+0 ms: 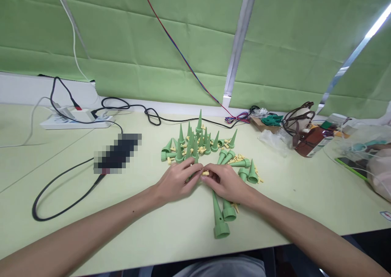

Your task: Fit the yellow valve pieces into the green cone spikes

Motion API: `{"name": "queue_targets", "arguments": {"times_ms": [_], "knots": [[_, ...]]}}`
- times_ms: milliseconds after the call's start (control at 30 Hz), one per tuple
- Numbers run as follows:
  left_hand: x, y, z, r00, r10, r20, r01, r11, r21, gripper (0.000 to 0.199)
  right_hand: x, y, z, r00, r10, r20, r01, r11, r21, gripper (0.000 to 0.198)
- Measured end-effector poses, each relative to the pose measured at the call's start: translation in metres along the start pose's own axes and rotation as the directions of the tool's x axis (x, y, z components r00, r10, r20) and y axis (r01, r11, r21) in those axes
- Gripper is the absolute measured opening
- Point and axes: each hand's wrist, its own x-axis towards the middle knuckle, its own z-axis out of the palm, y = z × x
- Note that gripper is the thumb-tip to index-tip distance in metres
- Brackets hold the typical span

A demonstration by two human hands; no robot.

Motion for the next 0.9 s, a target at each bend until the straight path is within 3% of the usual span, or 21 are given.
{"name": "queue_targets", "arguments": {"times_ms": [567,900], "knots": [[-0.0007,-0.0001,-0.0017,1.000,0.021,-0.007,-0.021,1.000,0.007,0.011,0.0010,-0.0005,-0.0005,0.999,-0.032,0.014,0.032,0.999,-0.010,0.019],[0.0001,0.0005,-0.0014,0.999,0.004,-0.038,-0.004,1.000,-0.003,0.012,0.0009,-0.0016,-0.0008,1.000,-0.004,-0.031,0.005,0.999,0.050,0.013]]}}
